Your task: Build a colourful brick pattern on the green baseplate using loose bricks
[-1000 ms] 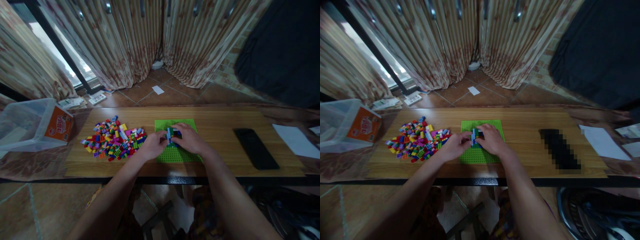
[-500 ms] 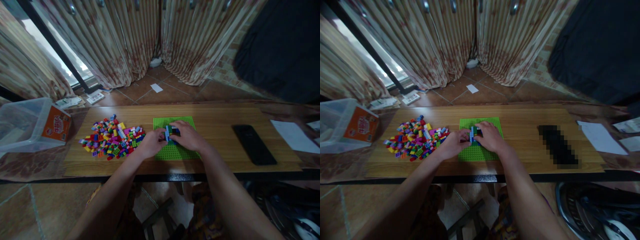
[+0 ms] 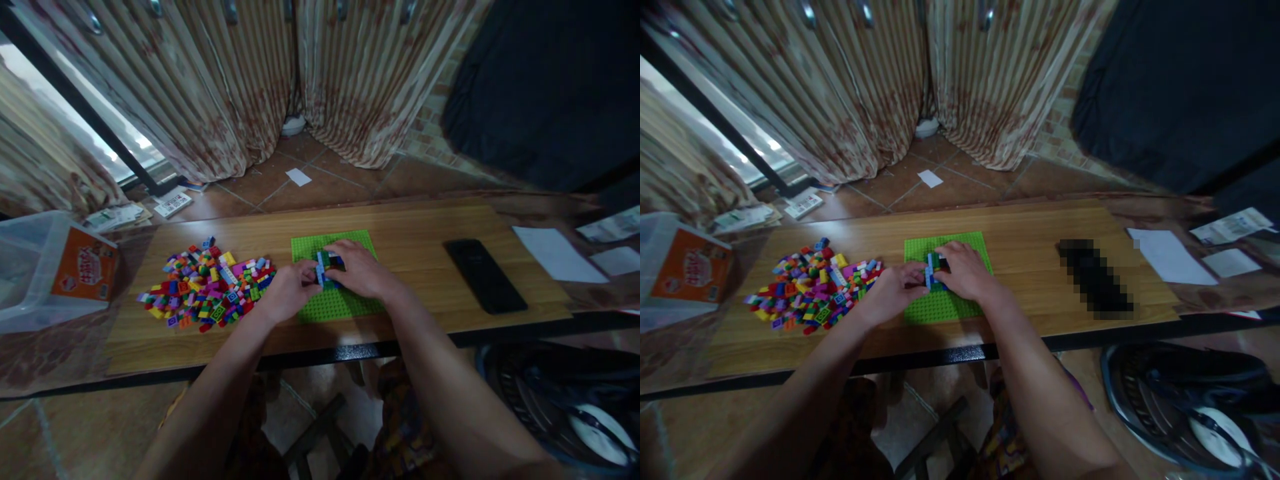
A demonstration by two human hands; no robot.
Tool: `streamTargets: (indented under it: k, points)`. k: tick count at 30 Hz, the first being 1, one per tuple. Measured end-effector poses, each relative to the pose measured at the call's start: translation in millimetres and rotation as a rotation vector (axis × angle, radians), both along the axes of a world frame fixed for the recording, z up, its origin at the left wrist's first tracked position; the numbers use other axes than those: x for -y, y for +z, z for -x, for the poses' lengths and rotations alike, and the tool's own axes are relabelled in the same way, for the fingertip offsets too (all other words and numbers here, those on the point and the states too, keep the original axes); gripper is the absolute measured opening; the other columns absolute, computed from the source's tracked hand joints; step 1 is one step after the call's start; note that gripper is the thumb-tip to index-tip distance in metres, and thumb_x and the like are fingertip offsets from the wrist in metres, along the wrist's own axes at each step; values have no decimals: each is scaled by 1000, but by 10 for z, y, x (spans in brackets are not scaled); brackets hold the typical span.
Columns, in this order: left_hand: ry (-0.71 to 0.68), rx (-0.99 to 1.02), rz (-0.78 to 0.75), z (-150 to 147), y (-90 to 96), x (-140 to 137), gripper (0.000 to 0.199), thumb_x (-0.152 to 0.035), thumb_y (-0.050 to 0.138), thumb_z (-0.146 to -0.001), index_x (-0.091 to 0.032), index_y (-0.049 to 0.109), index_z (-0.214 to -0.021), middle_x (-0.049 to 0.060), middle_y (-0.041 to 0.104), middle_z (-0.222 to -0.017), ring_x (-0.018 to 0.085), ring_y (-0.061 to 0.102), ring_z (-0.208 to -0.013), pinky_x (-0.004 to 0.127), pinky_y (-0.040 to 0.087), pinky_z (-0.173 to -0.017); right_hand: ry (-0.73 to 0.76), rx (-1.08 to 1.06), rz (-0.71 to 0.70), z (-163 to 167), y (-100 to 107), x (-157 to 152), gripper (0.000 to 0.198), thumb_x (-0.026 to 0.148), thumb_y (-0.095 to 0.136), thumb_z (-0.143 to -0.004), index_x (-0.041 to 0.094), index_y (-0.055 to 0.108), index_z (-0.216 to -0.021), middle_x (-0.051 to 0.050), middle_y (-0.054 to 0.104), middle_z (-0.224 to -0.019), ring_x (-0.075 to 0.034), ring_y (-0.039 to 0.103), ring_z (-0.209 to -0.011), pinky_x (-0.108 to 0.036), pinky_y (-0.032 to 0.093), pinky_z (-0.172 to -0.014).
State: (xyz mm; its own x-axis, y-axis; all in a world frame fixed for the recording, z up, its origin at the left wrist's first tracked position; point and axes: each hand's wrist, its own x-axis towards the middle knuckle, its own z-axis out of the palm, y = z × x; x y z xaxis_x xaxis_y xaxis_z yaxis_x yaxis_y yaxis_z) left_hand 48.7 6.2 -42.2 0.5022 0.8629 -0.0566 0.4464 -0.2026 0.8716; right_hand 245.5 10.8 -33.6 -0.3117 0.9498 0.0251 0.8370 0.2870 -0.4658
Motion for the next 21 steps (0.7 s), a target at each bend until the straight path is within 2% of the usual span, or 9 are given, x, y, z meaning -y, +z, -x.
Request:
streamTargets:
  k: [9,15,21]
  points:
    - [14,-41,-29,-6,26,3,33,-13,66,-74,-15,64,-107,3,71,-82,17,69,-77,30,56,-75,-32,-8,11,50,48,31,43,41,56,-89,20,57,-127,-13,58,-127,-30,51,-121,-48,42,-100]
    - [24,-74,-58,-21,54,12,35,-13,66,-74,-16,64,-109,3,73,-86,18,70,-81,29,56,-76,-78,30,-10,107,22,41,50,44,65,-82,21,58,-126,-12,59,-125,-33,53,-118,-50,43,-97]
    - [16,-60,-62,-26,63,33,26,-11,64,-74,-16,66,-99,2,73,-84,17,69,-77,27,55,-74,-109,5,13,108,-10,-8,51,43,71,-77,22,61,-123,-11,60,-121,-32,55,-115,-49,46,-95]
